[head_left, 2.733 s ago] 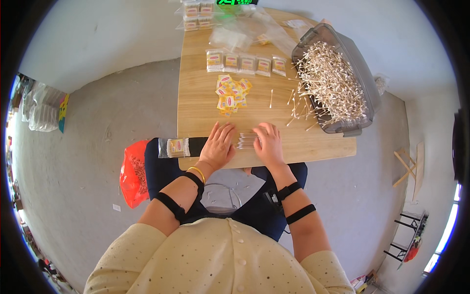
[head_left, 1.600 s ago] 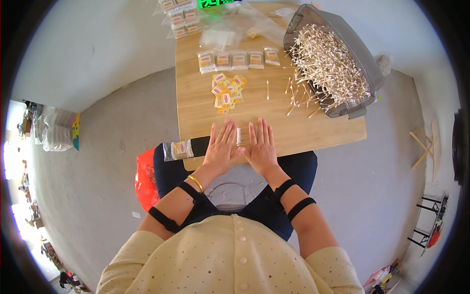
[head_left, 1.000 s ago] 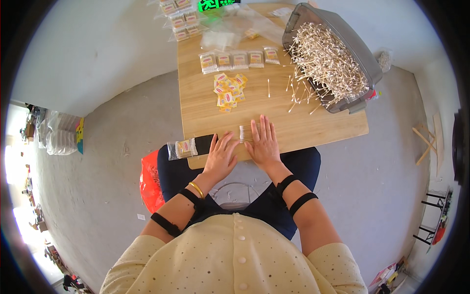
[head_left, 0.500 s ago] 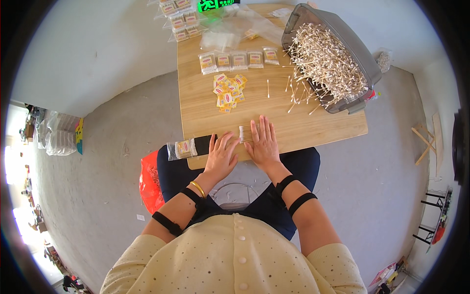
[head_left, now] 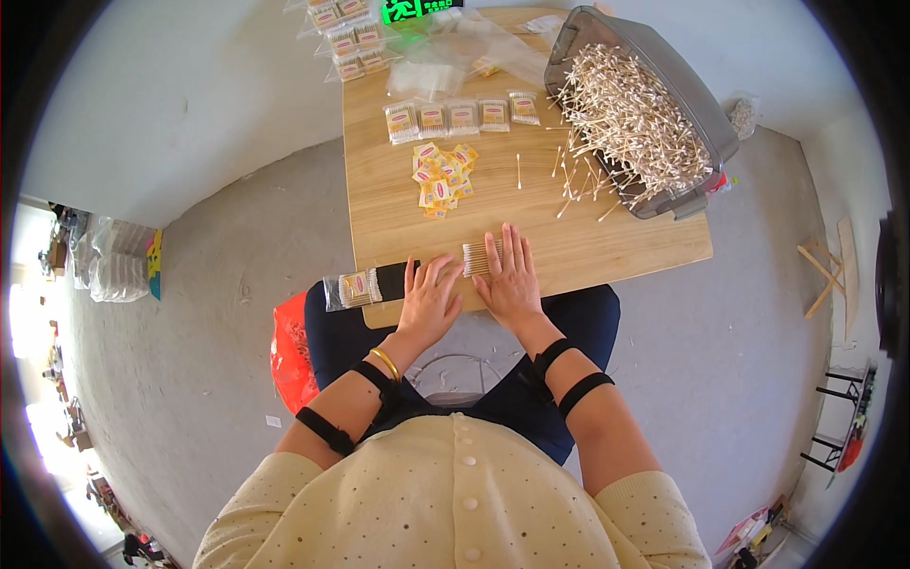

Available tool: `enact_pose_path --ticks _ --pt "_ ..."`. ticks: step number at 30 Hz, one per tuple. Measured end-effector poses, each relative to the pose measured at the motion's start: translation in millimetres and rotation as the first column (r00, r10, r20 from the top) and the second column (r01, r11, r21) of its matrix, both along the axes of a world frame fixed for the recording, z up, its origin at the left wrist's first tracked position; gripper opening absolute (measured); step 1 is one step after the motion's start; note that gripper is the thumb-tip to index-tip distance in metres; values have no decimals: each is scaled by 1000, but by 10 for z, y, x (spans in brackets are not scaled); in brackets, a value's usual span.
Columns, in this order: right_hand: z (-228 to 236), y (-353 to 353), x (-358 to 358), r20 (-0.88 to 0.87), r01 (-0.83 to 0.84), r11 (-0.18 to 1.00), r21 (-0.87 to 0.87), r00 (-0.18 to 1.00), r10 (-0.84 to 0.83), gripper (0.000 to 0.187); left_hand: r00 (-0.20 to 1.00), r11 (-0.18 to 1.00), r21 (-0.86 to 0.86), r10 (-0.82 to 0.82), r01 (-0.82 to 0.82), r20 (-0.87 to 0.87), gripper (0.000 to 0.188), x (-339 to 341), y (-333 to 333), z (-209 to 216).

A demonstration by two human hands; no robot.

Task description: Counting and placing cotton swabs into small plastic bags.

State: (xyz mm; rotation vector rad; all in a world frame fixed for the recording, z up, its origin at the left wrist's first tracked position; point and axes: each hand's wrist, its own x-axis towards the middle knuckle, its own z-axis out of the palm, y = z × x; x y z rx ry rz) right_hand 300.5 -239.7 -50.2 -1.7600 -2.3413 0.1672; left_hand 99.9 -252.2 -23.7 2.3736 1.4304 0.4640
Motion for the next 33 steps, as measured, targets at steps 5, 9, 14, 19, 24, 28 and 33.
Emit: enact_pose_path --ticks 5,9,14,19,24,28,33 --pt "11 4 -4 0 0 1000 -1 1000 0 80 999 999 18 33 -33 1 57 33 18 -13" --pt "1 1 -2 1 4 1000 -1 1000 -4 80 1000 999 20 27 -28 11 57 35 31 -7" --pt "4 2 -2 -7 7 1000 -5 1000 -7 79 999 999 31 34 -34 -4 56 38 41 7" --pt "8 -1 -6 -9 7 1000 -13 1000 -7 79 999 998 37 54 -54 -2 56 68 87 26" --pt "-7 3 -5 -12 10 1000 -10 1000 -10 80 999 997 55 53 -52 -4 55 72 104 8" --pt "4 -1 2 1 12 1000 -22 1000 -12 80 998 997 52 55 -54 -26 58 82 110 16" --pt "8 0 2 23 9 1000 -23 1000 -8 80 996 999 10 53 -52 -72 62 111 146 59"
